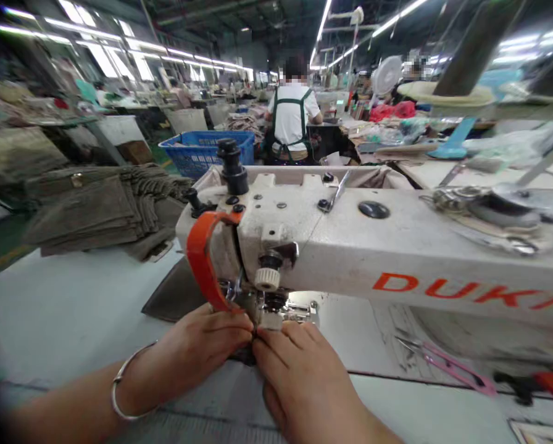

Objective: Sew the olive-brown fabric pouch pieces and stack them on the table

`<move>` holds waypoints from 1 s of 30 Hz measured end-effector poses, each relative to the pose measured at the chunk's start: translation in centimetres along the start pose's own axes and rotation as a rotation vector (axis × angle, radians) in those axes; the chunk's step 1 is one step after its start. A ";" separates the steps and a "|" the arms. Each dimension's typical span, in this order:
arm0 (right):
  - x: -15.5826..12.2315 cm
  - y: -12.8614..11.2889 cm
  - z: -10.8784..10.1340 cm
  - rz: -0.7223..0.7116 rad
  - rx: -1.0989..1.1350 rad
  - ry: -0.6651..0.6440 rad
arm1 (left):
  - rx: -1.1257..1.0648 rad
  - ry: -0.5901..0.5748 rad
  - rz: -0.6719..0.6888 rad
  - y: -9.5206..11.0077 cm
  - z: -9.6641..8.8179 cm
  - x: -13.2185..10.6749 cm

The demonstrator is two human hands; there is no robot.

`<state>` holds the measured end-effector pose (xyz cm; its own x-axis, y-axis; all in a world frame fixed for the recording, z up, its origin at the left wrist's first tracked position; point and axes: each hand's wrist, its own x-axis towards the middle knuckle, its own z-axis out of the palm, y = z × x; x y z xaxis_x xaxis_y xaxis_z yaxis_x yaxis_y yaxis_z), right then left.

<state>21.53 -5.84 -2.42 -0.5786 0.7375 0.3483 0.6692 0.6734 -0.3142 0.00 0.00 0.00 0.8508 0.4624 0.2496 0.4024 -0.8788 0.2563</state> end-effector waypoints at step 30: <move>1.0 0.9 1.2 0.152 -0.072 0.015 | 0.074 0.093 -0.163 -4.1 1.7 2.0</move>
<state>20.95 -4.43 -3.41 -0.4614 0.8295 0.3146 0.7808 0.5481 -0.3001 0.64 4.37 -2.16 0.7385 0.6054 0.2968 0.5591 -0.7959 0.2324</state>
